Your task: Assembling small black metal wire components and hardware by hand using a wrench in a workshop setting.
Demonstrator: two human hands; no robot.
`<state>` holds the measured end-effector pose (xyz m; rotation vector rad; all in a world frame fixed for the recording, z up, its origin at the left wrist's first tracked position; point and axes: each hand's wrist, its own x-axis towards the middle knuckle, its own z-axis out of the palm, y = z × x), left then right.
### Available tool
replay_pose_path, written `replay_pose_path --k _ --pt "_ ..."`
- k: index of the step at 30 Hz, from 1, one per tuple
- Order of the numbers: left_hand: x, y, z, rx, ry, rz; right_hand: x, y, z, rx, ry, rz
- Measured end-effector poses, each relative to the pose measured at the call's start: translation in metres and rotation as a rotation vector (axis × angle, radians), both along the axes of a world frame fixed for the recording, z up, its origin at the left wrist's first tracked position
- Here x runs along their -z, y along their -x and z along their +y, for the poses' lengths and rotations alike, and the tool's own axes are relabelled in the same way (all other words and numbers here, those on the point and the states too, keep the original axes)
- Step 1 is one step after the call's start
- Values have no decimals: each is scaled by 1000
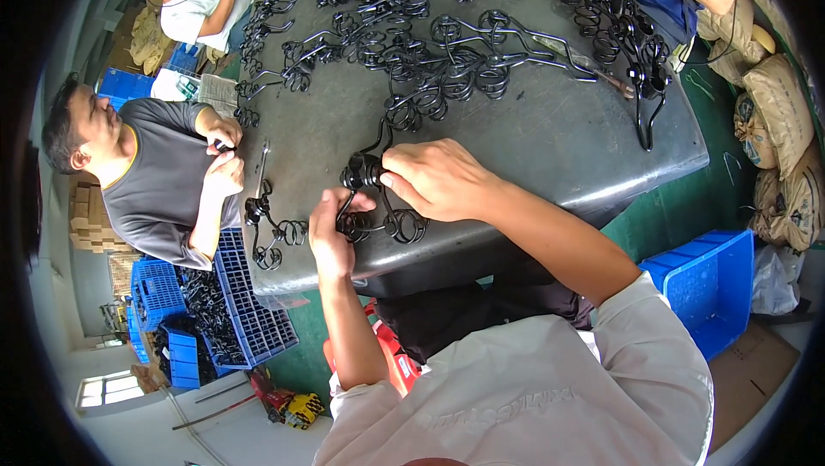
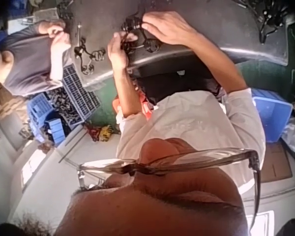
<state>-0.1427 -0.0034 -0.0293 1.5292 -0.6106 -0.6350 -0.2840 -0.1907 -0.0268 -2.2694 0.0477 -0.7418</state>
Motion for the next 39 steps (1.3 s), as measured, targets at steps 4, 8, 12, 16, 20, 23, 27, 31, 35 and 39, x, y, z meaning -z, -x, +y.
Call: replay_pose_path --k 4,8,12,16,20,23,27,31,35,39 --pt "-22 -12 -8 107 -55 33 0 -3 0 16 26 11" --pt "-8 -40 -6 190 -33 301 2 0 -1 11 34 7" --pt "-1 -46 -7 267 -56 251 2 1 0 14 29 2" --pt "0 -43 -5 286 -27 227 3 -2 1 10 9 44" --pt "0 -38 -8 235 -9 252 4 -5 2 29 -38 67" --pt "-5 -31 -7 163 -16 219 6 -11 5 57 -130 106" --pt "-2 -28 -7 175 6 170 4 -13 4 54 -216 176" --pt "1 -27 -11 177 47 157 10 -14 1 60 -276 176" --pt "2 -24 -9 53 10 151 10 -20 12 147 -291 196" --pt "-10 -19 -6 103 -47 82 6 -16 7 230 -283 154"
